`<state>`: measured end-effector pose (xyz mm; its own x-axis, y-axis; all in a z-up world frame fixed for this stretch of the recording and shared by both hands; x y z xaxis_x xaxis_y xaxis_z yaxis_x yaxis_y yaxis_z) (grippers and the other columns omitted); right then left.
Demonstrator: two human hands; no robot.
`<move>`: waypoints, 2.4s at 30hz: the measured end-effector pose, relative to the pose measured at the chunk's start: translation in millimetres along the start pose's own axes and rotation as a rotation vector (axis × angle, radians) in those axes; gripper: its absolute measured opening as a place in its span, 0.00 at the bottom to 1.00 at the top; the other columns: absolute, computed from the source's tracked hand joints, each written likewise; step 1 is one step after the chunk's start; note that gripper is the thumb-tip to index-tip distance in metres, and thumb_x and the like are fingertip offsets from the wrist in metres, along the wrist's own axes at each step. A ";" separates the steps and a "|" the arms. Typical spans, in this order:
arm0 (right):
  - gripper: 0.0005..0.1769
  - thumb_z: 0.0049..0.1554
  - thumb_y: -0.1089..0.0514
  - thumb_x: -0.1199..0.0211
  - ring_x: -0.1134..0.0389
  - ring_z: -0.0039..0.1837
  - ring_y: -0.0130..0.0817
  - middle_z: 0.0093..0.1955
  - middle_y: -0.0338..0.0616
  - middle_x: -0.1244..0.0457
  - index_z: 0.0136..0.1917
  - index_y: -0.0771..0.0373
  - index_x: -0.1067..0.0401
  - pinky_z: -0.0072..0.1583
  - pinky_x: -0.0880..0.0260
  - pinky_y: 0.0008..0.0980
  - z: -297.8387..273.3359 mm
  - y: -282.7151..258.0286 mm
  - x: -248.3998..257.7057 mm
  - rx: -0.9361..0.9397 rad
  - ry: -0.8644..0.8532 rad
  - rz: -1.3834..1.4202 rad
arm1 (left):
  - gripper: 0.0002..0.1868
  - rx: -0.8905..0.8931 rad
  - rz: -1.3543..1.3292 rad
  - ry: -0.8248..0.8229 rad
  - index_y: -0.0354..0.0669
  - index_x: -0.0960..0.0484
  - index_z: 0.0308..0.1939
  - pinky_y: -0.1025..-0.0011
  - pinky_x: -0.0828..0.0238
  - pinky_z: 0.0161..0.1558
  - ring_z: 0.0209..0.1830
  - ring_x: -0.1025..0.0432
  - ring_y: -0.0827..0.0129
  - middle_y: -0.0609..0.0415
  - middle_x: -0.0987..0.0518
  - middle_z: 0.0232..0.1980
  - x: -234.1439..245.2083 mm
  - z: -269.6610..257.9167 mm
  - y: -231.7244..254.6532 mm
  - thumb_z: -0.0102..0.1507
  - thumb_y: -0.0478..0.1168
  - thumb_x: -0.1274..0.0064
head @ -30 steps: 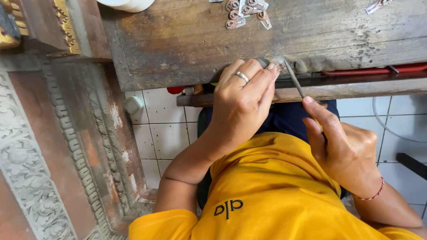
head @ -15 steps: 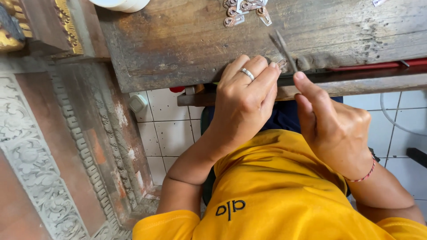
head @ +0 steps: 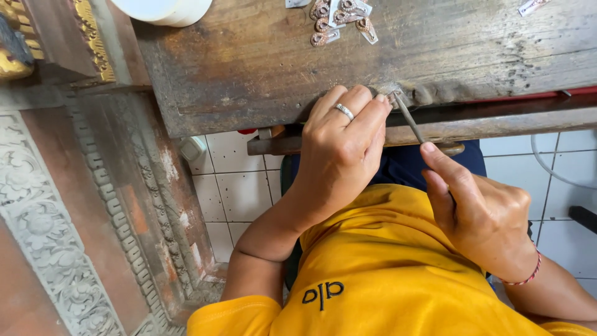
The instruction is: A person uses a thin metal tool to refine or clean small silver jewelry components on a wooden workbench.
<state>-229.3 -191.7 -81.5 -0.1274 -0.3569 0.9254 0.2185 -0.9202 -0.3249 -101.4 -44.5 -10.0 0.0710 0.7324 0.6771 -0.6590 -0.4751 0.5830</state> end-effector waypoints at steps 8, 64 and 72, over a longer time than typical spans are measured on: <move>0.18 0.72 0.61 0.32 0.46 0.28 0.28 0.31 0.31 0.39 0.73 0.58 0.22 0.33 0.49 0.33 29.7 -12.5 -3.8 0.072 0.058 -0.103 | 0.14 -0.024 0.000 -0.030 0.34 0.36 0.29 0.61 0.42 0.36 0.30 0.46 0.56 0.47 0.39 0.31 -0.6 1.9 0.4 0.66 0.18 0.57; 0.17 0.75 0.71 0.46 0.34 0.33 0.34 0.31 0.49 0.38 0.75 0.81 0.38 0.42 0.40 0.25 75.5 92.5 68.3 -0.242 0.520 0.622 | 0.13 -0.215 0.100 -0.259 0.30 0.20 0.54 0.63 0.29 0.45 0.43 0.29 0.57 0.48 0.31 0.45 -24.6 127.4 -26.8 0.67 0.32 0.39; 0.18 0.72 0.71 0.47 0.38 0.29 0.29 0.28 0.47 0.40 0.73 0.79 0.38 0.37 0.41 0.22 81.0 92.6 73.6 -0.235 0.520 0.748 | 0.06 -0.350 0.367 -0.201 0.37 0.17 0.34 0.64 0.26 0.36 0.37 0.33 0.63 0.51 0.27 0.37 -77.4 138.6 -18.1 0.60 0.34 0.33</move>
<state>-140.1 -290.2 -27.6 -0.4610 -0.8435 0.2755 0.2244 -0.4113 -0.8835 8.8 -160.2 -10.7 -0.0915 0.4252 0.9005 -0.8749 -0.4661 0.1312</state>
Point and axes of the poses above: each hand's wrist, its own z-axis towards the middle knuckle, its own x-axis out of the back of the hand, y = z × x, the point moved 7 cm from there along z, towards the middle knuckle
